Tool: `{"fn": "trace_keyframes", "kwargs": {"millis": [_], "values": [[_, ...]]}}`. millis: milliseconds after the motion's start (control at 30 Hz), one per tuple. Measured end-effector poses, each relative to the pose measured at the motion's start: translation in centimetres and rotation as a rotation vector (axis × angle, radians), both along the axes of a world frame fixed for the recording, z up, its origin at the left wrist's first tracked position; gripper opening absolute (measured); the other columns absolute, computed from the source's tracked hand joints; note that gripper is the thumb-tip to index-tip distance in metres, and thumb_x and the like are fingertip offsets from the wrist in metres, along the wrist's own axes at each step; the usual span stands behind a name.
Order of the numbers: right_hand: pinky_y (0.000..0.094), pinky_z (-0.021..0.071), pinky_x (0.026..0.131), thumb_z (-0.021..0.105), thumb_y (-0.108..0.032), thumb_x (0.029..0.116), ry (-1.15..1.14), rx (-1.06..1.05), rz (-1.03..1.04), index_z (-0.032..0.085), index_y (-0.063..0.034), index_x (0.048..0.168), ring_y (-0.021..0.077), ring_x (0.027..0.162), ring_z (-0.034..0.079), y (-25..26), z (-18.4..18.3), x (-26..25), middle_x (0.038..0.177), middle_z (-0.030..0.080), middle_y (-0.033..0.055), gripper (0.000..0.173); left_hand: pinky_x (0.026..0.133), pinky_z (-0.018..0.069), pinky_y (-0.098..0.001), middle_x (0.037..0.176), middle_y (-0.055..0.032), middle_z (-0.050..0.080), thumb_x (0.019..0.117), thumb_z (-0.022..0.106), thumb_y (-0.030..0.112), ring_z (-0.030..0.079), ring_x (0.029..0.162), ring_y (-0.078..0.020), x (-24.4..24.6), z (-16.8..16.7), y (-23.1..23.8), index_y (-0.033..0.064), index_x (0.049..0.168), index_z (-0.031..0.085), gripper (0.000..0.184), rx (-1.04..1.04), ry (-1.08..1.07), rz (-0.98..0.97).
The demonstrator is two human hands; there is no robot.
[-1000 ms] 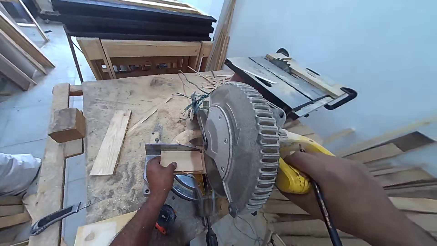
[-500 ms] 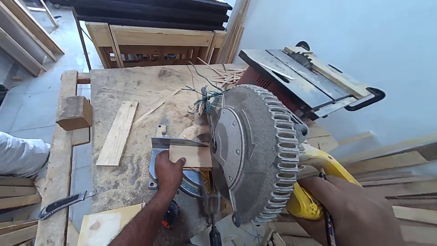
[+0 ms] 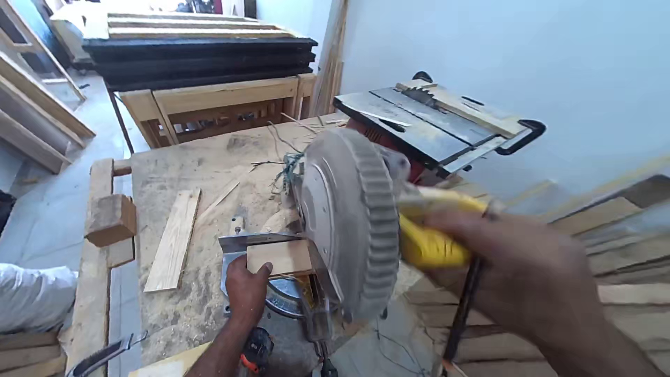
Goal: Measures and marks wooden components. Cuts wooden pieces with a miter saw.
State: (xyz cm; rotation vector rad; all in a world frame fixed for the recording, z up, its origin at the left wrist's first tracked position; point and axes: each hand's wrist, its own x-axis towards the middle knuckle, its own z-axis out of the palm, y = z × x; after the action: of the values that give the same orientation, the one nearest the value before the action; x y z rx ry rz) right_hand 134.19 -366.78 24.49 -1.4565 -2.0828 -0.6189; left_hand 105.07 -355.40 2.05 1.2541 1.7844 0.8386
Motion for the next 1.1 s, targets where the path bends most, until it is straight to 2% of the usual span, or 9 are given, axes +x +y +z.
{"fn": "trace_keyframes", "kwargs": {"millis": [67, 167, 233, 333, 433, 600, 833, 933, 1100], "values": [[0.0533, 0.0541, 0.095, 0.078, -0.033, 0.0885, 0.186, 0.21, 0.026, 0.071, -0.0102, 0.123, 0.0321, 0.113, 0.067, 1.7, 0.9, 0.8, 0.123, 0.071, 0.0151, 0.042, 0.103, 0.0518, -0.0501, 0.124, -0.02, 0.066, 0.0847, 0.08, 0.029, 0.064, 0.116, -0.0311, 0.0, 0.3, -1.1, -0.0003, 0.124, 0.068, 0.05, 0.02, 0.044, -0.043], [0.0494, 0.0473, 0.115, 0.069, -0.022, 0.0973, 0.512, 0.352, -0.059, 0.061, 0.0003, 0.133, 0.0314, 0.14, 0.052, 2.9, -4.4, 2.2, 0.149, 0.054, 0.0204, 0.042, 0.111, 0.046, -0.0488, 0.146, -0.0244, 0.051, 0.0744, 0.088, 0.032, 0.054, 0.133, -0.0345, -0.6, 0.6, -2.0, -0.002, 0.147, 0.048, 0.09, 0.063, 0.11, -0.156], [0.0485, 0.0511, 0.107, 0.064, -0.035, 0.0995, 0.729, 0.023, -0.332, 0.054, -0.0022, 0.145, 0.0279, 0.131, 0.059, 3.3, -12.3, 2.5, 0.149, 0.055, 0.0184, 0.057, 0.116, 0.042, -0.0515, 0.159, -0.0269, 0.035, 0.069, 0.093, 0.037, 0.044, 0.143, -0.0393, -1.3, 1.5, -0.9, 0.0008, 0.157, 0.034, 0.112, 0.021, 0.223, -0.367], [0.0613, 0.0482, 0.106, 0.076, -0.045, 0.0904, 0.724, -0.622, -0.385, 0.054, -0.0064, 0.146, 0.0429, 0.134, 0.053, 5.6, -22.3, 3.4, 0.155, 0.044, 0.0267, 0.071, 0.111, 0.0455, -0.0564, 0.154, -0.0239, 0.043, 0.073, 0.09, 0.046, 0.05, 0.136, -0.0406, -1.7, 1.6, 1.8, 0.0078, 0.158, 0.035, 0.108, -0.088, 0.495, -0.701], [0.067, 0.0459, 0.106, 0.08, -0.049, 0.0843, 0.561, -0.623, -0.311, 0.064, -0.0123, 0.137, 0.0476, 0.137, 0.049, 6.9, -26.6, 3.3, 0.156, 0.043, 0.0265, 0.066, 0.101, 0.0532, -0.0544, 0.144, -0.0157, 0.054, 0.0714, 0.088, 0.05, 0.061, 0.123, -0.0329, -3.1, 1.9, 2.2, 0.0122, 0.149, 0.05, 0.094, -0.097, 0.559, -0.749], [0.0728, 0.0459, 0.099, 0.079, -0.046, 0.0862, 0.52, -0.507, -0.256, 0.069, -0.0106, 0.131, 0.0551, 0.131, 0.051, 5.9, -28.3, 4.3, 0.158, 0.04, 0.0277, 0.057, 0.108, 0.0485, -0.0511, 0.143, -0.0136, 0.056, 0.0689, 0.092, 0.039, 0.056, 0.129, -0.0295, -11.2, 4.1, -4.4, 0.011, 0.144, 0.054, 0.089, -0.11, 0.447, -0.736], [0.0598, 0.0514, 0.102, 0.073, -0.05, 0.0917, 0.477, -0.684, -0.288, 0.073, -0.0167, 0.129, 0.0441, 0.129, 0.058, 4.8, -25.3, -3.6, 0.154, 0.047, 0.0253, 0.05, 0.114, 0.0378, -0.0622, 0.149, -0.0315, 0.046, 0.0628, 0.097, 0.032, 0.044, 0.138, -0.0499, -22.1, 1.3, -14.0, -0.0032, 0.138, 0.059, 0.091, -0.118, 0.372, -0.566], [0.0548, 0.0534, 0.101, 0.07, -0.051, 0.0938, 0.47, -0.678, -0.272, 0.075, -0.0187, 0.124, 0.0392, 0.125, 0.062, 6.5, -25.3, -6.1, 0.142, 0.058, 0.0239, 0.045, 0.111, 0.0375, -0.0648, 0.153, -0.0372, 0.034, 0.0594, 0.097, 0.031, 0.042, 0.136, -0.0542, -21.9, 1.4, -13.1, -0.002, 0.135, 0.061, 0.09, -0.026, 0.377, -0.55], [0.0511, 0.0555, 0.096, 0.074, -0.058, 0.0872, 0.531, -0.715, -0.355, 0.076, -0.0137, 0.118, 0.0346, 0.114, 0.067, 8.8, -25.0, -7.4, 0.123, 0.069, 0.0185, 0.054, 0.104, 0.0459, -0.0584, 0.133, -0.0253, 0.053, 0.0571, 0.095, 0.048, 0.05, 0.127, -0.0421, -13.6, 3.6, -7.3, 0.0091, 0.137, 0.062, 0.094, 0.257, 0.379, -0.563]]}}
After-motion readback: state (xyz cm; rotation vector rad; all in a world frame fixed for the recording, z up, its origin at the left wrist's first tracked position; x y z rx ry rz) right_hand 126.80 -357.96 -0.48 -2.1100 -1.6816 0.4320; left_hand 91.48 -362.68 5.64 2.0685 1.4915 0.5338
